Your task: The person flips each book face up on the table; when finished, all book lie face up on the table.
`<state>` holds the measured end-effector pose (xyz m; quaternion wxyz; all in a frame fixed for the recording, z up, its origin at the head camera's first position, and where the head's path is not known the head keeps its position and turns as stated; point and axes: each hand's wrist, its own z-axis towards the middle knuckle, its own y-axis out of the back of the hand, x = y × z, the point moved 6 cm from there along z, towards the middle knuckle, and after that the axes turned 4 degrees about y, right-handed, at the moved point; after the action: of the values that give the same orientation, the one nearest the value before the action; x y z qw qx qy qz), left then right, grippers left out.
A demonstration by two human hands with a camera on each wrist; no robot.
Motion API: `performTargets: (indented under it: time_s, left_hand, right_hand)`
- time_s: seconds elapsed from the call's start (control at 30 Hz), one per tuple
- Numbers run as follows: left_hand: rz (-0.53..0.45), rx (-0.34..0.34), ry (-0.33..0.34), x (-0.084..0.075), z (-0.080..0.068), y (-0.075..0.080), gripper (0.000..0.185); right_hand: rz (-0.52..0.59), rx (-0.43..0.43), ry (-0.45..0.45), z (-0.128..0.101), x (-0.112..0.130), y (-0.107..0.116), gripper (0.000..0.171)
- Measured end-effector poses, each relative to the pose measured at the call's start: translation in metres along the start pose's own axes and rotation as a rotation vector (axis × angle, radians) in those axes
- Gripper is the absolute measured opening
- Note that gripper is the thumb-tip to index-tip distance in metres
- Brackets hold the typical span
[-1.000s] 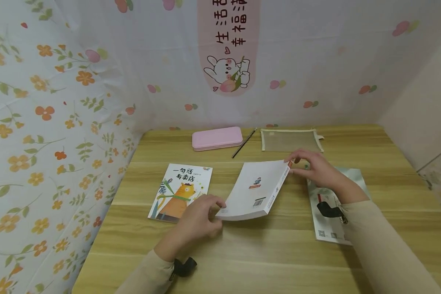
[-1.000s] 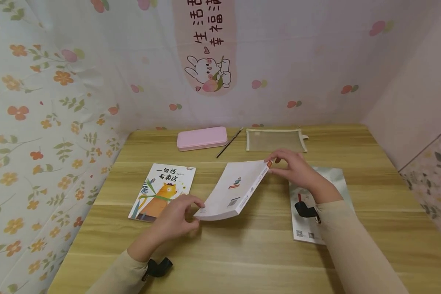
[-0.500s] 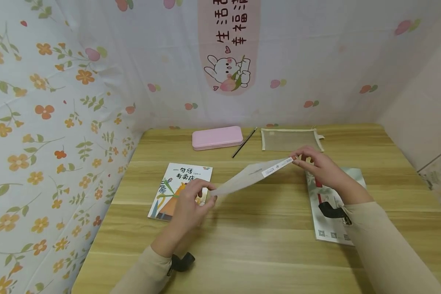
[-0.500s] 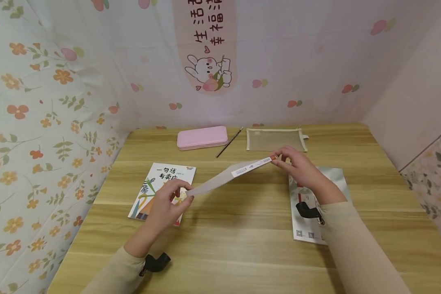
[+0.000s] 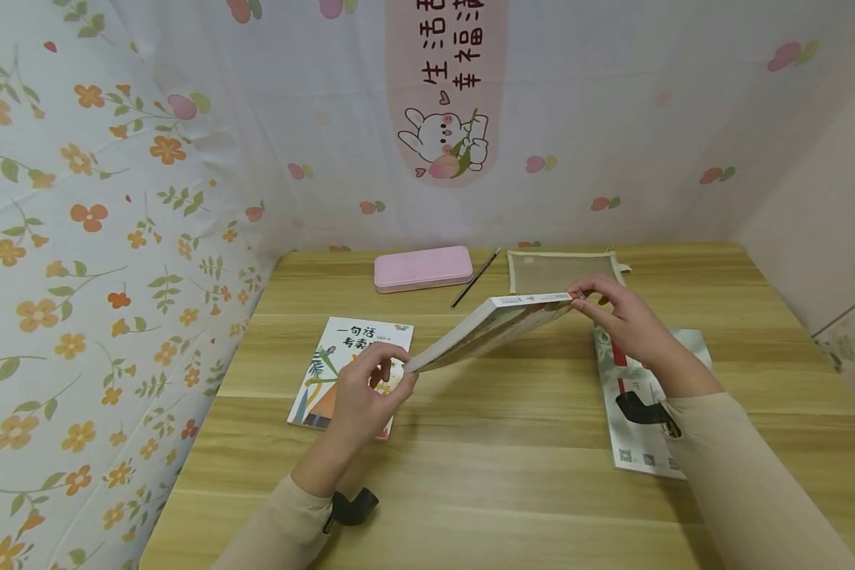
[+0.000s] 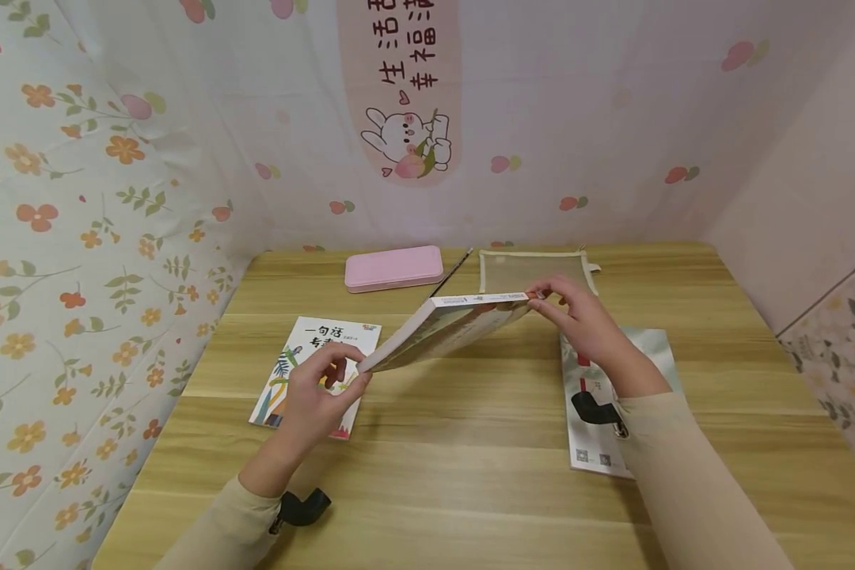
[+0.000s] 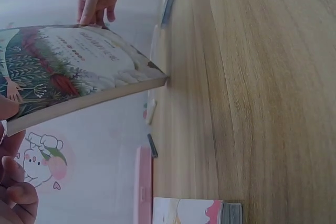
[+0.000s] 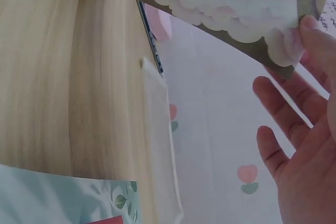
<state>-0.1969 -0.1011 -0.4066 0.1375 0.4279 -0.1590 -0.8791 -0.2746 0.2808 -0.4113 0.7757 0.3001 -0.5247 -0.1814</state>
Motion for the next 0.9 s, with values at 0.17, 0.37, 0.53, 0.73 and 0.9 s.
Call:
performTargets:
  time_s: [0.17,0.37,0.53,0.73,0.9]
  left_hand:
    - [-0.002,-0.014,-0.005,-0.003,0.000,0.003,0.025]
    - [0.031,-0.008,0.008,-0.001,-0.002,0.003,0.027]
    - [0.054,0.037,0.015,0.002,-0.005,-0.001,0.029]
    - [0.074,0.112,0.038,0.007,-0.009,-0.006,0.030]
    - [0.031,0.145,0.161,0.014,-0.011,-0.006,0.027]
  right_hand:
    - [-0.005,-0.047,0.008,-0.002,0.002,0.002,0.020]
    - [-0.012,-0.073,0.010,-0.002,0.006,0.004,0.020]
    - [-0.048,-0.051,-0.006,-0.003,0.006,0.002,0.020]
    - [0.043,-0.048,-0.034,-0.003,-0.002,-0.002,0.018]
    - [0.199,-0.024,0.008,-0.004,-0.004,-0.004,0.017]
